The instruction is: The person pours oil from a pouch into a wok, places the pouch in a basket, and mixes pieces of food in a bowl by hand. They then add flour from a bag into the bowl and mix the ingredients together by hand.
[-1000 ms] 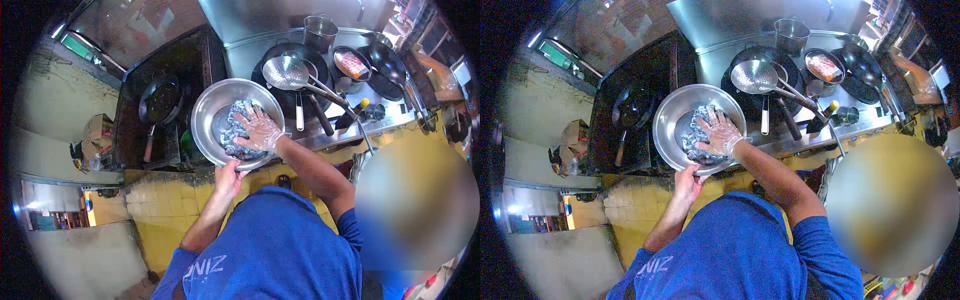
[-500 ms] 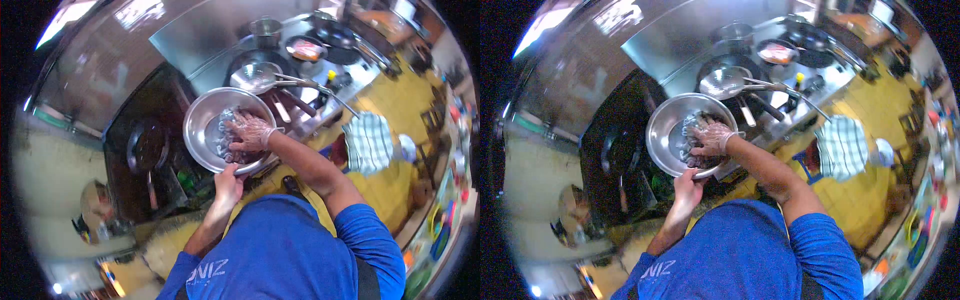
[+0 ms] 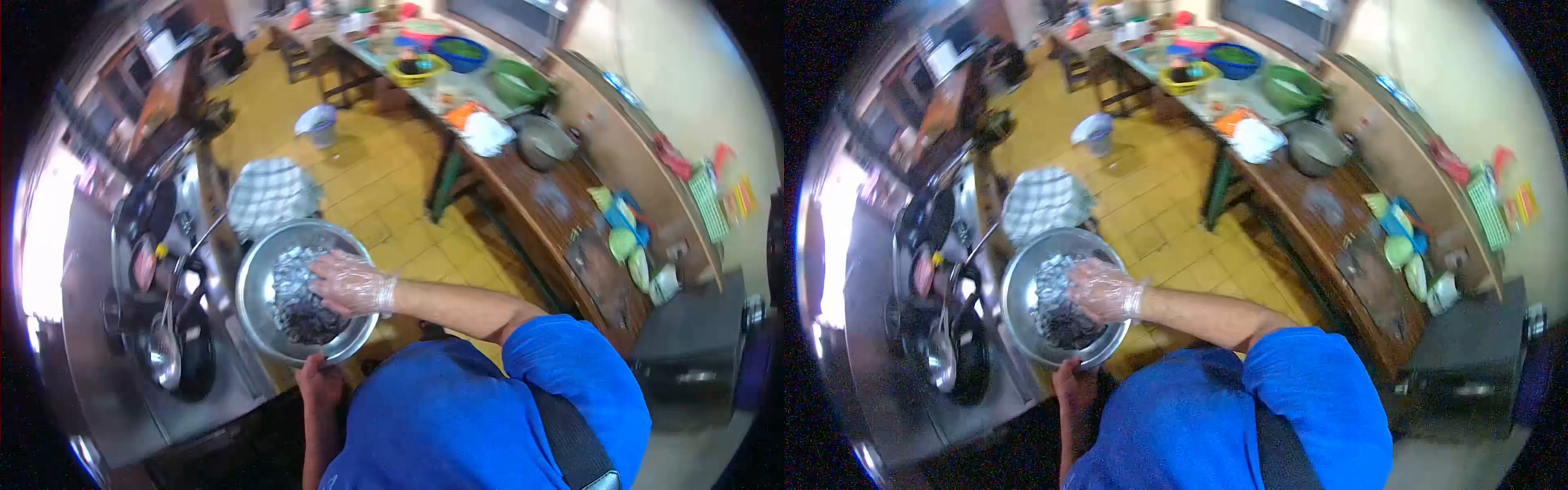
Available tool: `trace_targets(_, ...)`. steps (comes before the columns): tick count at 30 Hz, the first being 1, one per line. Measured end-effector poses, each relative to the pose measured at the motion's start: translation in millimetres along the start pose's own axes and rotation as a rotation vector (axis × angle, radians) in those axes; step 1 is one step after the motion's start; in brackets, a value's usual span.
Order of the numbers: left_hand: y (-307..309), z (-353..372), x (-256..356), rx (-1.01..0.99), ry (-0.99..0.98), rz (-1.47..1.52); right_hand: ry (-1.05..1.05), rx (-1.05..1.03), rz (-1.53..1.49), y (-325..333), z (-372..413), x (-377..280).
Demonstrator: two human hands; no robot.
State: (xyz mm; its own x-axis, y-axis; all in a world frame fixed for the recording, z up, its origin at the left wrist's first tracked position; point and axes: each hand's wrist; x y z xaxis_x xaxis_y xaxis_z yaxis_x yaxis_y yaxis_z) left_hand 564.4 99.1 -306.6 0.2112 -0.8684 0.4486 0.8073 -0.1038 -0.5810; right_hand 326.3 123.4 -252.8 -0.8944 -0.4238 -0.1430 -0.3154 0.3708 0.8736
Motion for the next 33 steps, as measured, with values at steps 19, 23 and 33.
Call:
trace_targets(19,-342.3,-182.6,-373.3,-0.420,0.736,-0.312,-1.009,0.647,0.313,292.6,526.5,19.5)
trace_targets(23,-388.2,-244.9,-425.4,-0.377,0.693,-0.483,-1.338,0.779,0.478,379.9,572.2,-8.2)
trace_targets(33,-444.2,-374.7,-472.6,-0.577,0.627,-0.701,-1.341,0.791,1.109,600.2,596.2,41.9)
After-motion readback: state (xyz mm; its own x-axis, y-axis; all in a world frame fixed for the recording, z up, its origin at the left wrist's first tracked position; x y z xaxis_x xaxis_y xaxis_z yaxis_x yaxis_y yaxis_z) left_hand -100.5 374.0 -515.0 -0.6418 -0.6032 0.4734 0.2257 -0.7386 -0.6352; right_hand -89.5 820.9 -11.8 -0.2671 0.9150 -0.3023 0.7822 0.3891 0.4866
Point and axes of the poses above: each hand's wrist, its own z-axis away from the middle knuckle, its own y-axis out of the back of the hand, x = y × z, and after that the axes turned 11 degrees about y, right-handed
